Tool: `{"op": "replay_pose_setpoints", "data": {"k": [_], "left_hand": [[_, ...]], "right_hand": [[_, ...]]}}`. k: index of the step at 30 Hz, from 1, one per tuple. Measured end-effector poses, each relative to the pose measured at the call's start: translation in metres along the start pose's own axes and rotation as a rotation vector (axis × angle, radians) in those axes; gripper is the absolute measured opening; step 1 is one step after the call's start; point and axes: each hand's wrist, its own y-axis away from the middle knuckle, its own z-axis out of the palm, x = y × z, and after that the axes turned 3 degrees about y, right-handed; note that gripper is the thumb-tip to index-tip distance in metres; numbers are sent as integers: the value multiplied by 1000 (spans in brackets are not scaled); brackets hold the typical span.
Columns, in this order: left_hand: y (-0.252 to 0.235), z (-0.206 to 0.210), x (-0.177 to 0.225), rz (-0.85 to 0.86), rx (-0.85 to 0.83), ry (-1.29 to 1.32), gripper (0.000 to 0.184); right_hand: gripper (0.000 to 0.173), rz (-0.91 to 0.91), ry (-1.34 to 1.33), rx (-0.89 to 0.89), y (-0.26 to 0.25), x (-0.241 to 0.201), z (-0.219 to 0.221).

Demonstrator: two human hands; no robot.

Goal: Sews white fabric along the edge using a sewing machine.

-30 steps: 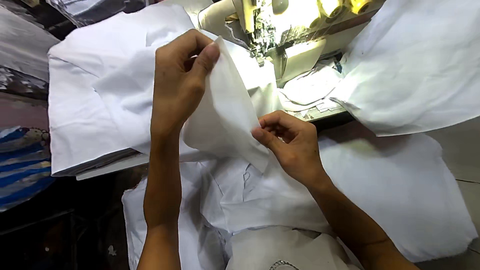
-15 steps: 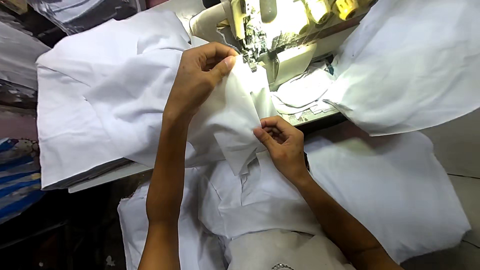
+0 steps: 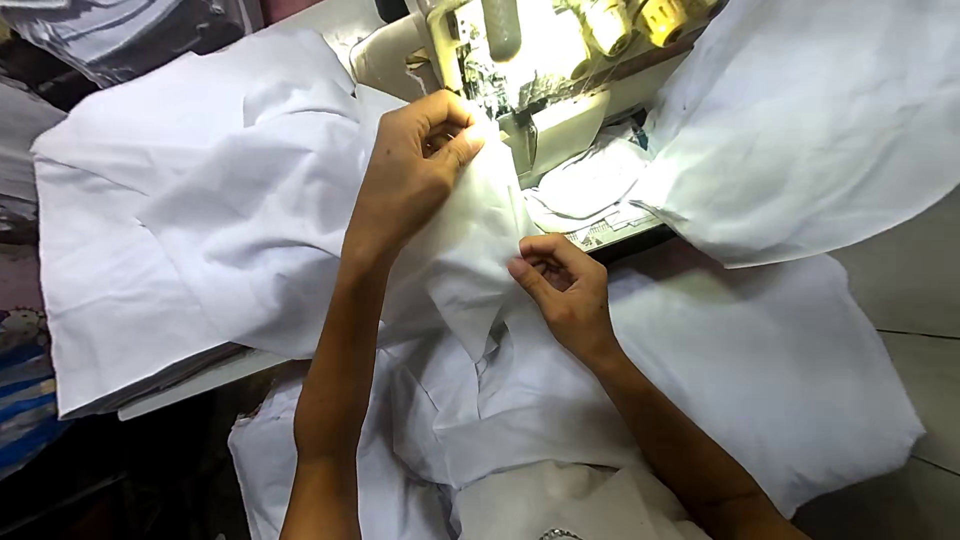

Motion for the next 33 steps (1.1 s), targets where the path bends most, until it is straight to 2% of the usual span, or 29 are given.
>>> {"op": "replay_pose_setpoints", "data": {"k": [3,7,10,14,17,23,27,33], "left_hand": [[2,8,-3,37,-9,-162,12],[6,17,-2,50,80,-400,22],[11,22,-1,35,144,-487,28],[25,26,0,80,161,-518,21],[37,27,-3,211,153,-561,13],[27,30,-14,319,211,-661,18],[33,22,-15,363,95,-629,21],[38,6,-22,286,-42,-497,30]], "right_hand": [[26,78,-64,-92,-17,-4,-5],[12,118,-30,-40,-33,-13,-3],[9,95,45,-3,-33,-12,-2],[10,74,107,36,-30,-9,1],[12,45,165,72,-29,-9,3],[12,17,218,117,-33,-6,3],[15,-60,334,165,-34,-4,5],[12,-53,289,136,-35,-5,6]]}}
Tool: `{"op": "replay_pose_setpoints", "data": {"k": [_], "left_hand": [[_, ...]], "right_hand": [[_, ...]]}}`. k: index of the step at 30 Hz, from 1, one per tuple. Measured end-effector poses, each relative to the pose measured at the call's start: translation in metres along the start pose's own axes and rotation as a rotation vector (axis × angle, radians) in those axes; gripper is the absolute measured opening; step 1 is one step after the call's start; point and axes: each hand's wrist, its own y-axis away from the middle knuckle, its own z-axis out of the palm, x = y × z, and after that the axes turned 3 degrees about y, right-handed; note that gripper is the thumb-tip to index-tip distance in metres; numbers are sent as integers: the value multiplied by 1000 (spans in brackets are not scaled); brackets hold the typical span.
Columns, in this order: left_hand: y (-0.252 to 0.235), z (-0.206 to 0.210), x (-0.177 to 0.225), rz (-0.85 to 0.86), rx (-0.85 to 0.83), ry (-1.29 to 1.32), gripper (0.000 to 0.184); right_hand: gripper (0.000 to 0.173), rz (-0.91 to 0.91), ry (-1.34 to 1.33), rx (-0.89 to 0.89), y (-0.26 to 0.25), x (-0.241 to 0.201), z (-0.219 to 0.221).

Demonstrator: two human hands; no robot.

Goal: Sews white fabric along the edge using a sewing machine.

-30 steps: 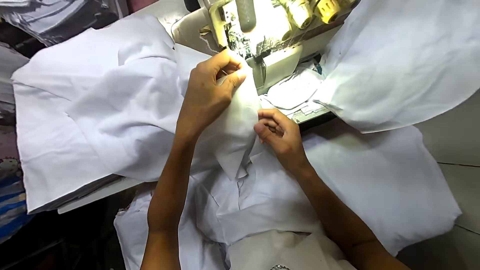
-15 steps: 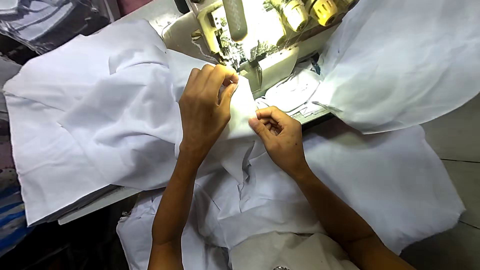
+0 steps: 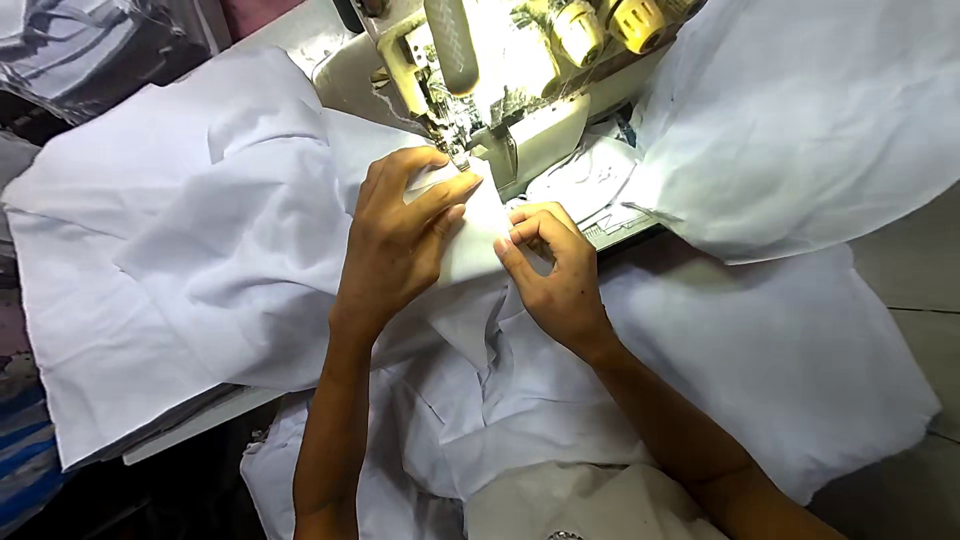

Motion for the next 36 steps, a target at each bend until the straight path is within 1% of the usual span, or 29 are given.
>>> {"op": "replay_pose_setpoints", "data": {"k": [3,6,9,13,18,22,29,36], "left_hand": [[3,-3,-7,6,-65,15,37],[5,0,-6,-2,-81,-31,41],[8,3,-2,-25,-65,-68,42],[14,7,7,-85,-25,-108,41],[24,11,15,-156,31,-126,45],[27,13,18,-177,41,-146,50],[23,15,22,-191,24,-181,56],[15,11,23,-176,-2,-173,56]], "right_hand": [[11,25,-23,-22,0,-2,1],[9,69,-98,-39,-2,-3,1],[18,101,-137,-24,-5,-4,0],[24,65,-188,-33,-8,-4,-2],[22,69,-290,-118,-10,-1,-5],[22,79,-333,-158,-13,1,-7],[22,70,-355,-174,-22,3,-11],[18,42,-355,-183,-30,6,-13]]}}
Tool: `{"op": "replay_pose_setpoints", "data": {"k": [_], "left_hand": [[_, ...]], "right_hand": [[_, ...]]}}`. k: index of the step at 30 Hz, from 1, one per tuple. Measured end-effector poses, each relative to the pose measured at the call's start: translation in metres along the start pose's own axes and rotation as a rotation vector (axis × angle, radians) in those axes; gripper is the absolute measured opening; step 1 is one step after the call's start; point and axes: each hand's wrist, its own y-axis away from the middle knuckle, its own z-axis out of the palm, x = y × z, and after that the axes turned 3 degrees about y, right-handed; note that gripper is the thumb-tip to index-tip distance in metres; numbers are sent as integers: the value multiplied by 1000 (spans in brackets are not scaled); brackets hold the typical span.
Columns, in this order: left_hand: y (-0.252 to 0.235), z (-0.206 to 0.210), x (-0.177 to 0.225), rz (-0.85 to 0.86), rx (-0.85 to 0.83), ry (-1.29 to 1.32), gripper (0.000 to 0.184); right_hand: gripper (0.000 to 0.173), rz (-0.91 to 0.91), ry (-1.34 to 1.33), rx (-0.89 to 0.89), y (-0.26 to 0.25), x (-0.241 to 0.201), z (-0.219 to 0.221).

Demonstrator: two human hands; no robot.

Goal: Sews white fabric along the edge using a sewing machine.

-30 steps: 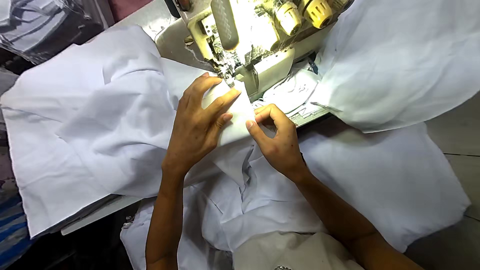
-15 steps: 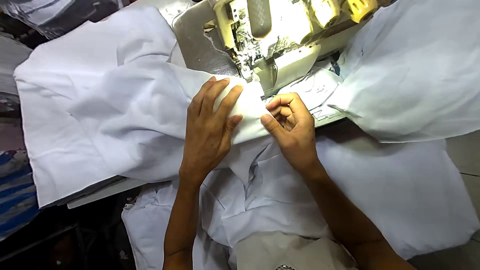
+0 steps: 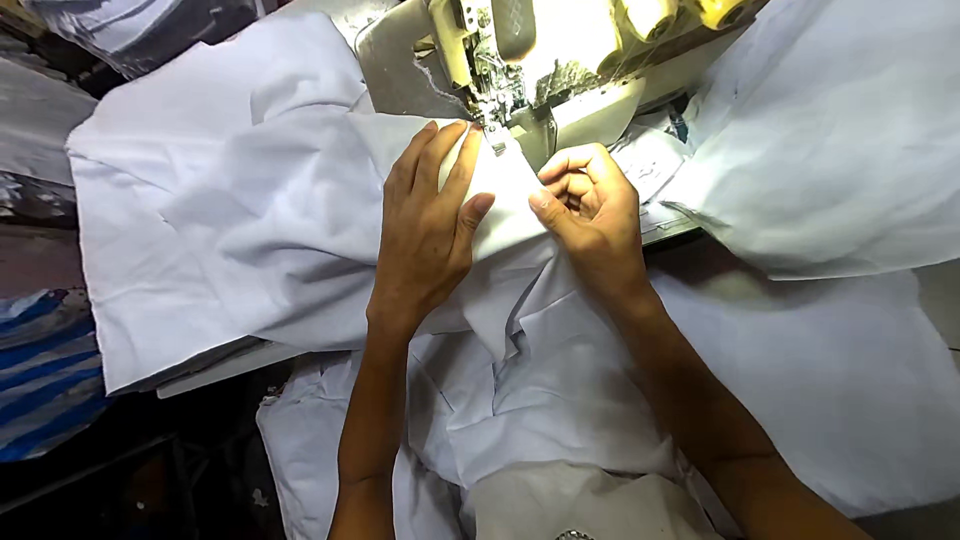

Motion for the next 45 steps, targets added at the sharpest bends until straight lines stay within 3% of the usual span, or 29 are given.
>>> {"op": "replay_pose_setpoints", "data": {"k": [8,12,16,19,21,24,31,35,40,42,45], "left_hand": [[3,4,-2,0,7,-41,53],[20,2,-3,-141,164,6,47],[66,11,-1,-397,464,282,43],[89,29,6,-585,515,566,45],[91,31,10,-634,487,660,44],[88,22,7,-603,586,702,31],[82,-1,14,-580,719,564,32],[86,-5,15,-669,613,502,35],[91,-7,17,-802,390,172,44],[89,-10,24,-749,372,-9,45],[77,-14,38,-448,370,-188,39]], "right_hand": [[23,34,88,33,13,4,-2],[28,-13,171,86,27,11,-3],[29,-37,194,100,34,17,-1],[27,-97,175,87,29,17,2],[24,-103,165,79,25,16,3],[17,-59,146,33,25,7,2],[19,14,167,27,34,-10,-1],[20,52,101,38,37,-11,-1],[21,43,70,23,34,-6,0],[21,31,99,29,30,-4,1],[23,-16,157,58,19,-1,5]]}}
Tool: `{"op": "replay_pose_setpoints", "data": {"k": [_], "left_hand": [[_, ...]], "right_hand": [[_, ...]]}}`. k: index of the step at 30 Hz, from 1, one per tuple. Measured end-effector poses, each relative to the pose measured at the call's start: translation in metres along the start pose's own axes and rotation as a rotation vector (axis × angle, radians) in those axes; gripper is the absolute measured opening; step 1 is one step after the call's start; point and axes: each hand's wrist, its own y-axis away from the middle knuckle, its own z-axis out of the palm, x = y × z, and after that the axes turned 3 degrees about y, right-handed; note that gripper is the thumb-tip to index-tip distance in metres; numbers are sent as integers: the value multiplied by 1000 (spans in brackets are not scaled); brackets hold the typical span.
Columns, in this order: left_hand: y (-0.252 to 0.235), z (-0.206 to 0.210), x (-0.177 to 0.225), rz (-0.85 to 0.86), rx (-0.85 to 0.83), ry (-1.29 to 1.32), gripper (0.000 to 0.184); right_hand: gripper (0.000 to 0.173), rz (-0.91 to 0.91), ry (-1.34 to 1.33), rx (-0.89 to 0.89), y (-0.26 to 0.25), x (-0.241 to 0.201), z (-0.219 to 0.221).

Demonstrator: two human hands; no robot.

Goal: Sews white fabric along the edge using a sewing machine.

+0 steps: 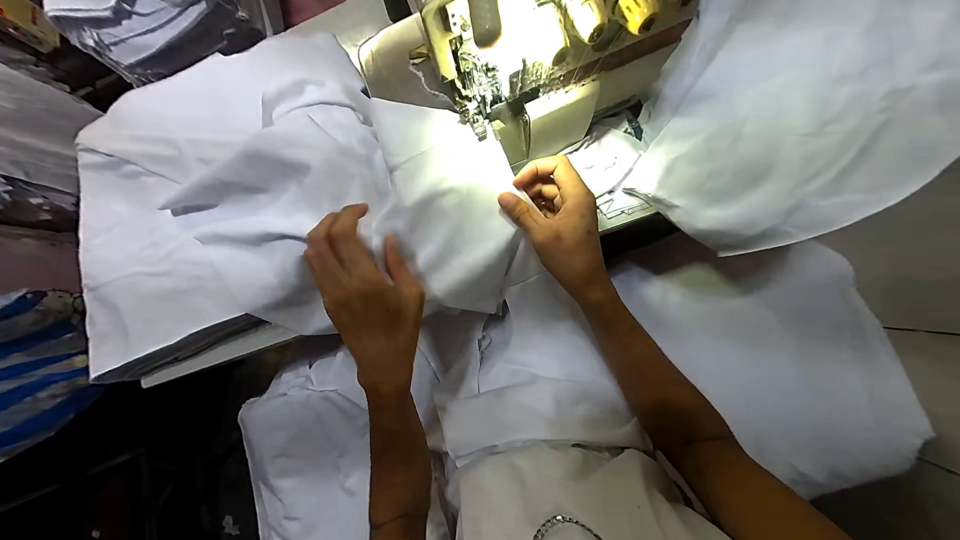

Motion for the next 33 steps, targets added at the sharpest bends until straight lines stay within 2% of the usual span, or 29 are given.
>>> {"op": "replay_pose_setpoints", "data": {"k": [3,5,7,20,33], "left_hand": [[-17,12,21,308,-118,122,37],[-27,29,30,424,-222,156,42],[-30,45,33,475,-253,115,45],[-19,57,30,335,-205,98,51],[-22,64,23,345,-190,108,51]], "right_hand": [[21,-52,13,18,-3,-4,2],[20,-83,-28,10,-3,-6,1],[18,-75,-71,-7,1,-6,-2],[18,-60,-67,-16,-4,5,-8],[17,-66,-109,3,-17,5,-5]]}}
